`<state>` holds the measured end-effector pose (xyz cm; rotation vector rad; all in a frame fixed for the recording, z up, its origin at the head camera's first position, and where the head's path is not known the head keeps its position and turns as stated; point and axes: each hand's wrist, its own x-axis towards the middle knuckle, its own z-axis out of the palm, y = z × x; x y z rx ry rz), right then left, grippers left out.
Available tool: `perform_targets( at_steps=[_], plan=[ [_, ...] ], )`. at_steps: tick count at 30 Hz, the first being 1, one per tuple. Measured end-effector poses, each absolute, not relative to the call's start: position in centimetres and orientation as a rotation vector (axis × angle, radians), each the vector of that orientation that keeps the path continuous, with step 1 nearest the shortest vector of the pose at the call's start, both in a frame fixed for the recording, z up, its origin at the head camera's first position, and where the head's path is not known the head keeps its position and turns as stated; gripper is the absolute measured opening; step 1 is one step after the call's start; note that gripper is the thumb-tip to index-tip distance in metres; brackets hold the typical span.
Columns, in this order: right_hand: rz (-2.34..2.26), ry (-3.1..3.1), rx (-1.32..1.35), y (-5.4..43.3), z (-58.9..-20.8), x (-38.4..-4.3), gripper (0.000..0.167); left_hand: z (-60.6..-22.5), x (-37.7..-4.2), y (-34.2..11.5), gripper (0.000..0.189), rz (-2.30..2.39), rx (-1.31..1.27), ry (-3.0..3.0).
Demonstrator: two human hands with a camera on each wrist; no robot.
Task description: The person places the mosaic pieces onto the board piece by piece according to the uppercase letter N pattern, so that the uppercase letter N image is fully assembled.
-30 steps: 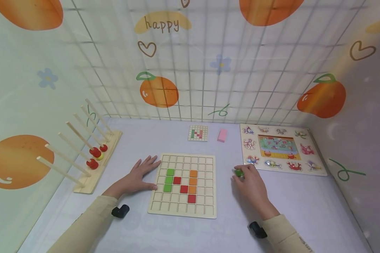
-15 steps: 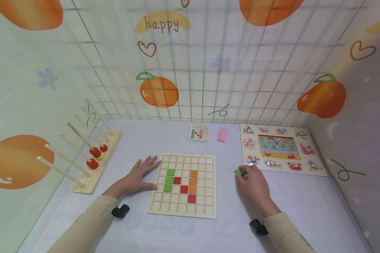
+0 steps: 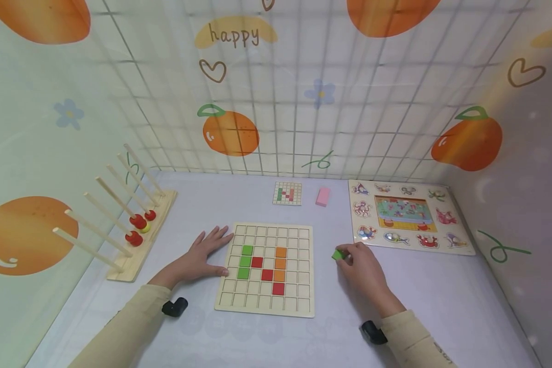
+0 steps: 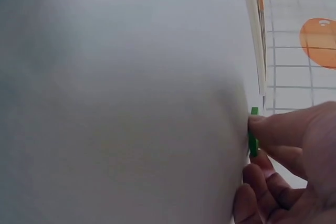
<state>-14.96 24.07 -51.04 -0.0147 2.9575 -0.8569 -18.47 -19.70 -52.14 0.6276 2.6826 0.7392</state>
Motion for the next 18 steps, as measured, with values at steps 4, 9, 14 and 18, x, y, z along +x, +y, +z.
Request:
perform_targets(
  at_steps=[4,9,14,18],
  plan=[
    [-0.866,2.956,-0.020,23.94,-51.08,-14.98,0.032,-52.12,-18.49,-19.73,0.106,0.747,0.626,2.677],
    [-0.883,2.944,-0.029,23.89,-50.91,-14.99,0.029,-52.16,-18.50,-19.78,0.106,0.739,0.623,2.677],
    [-0.901,2.928,-0.061,24.03,-50.81,-14.97,0.026,-52.20,-18.53,-19.80,0.106,0.747,0.629,2.676],
    [-0.928,2.909,-0.075,24.12,-50.75,-14.85,0.026,-52.24,-18.55,-19.81,0.106,0.743,0.632,2.677]
  ],
)
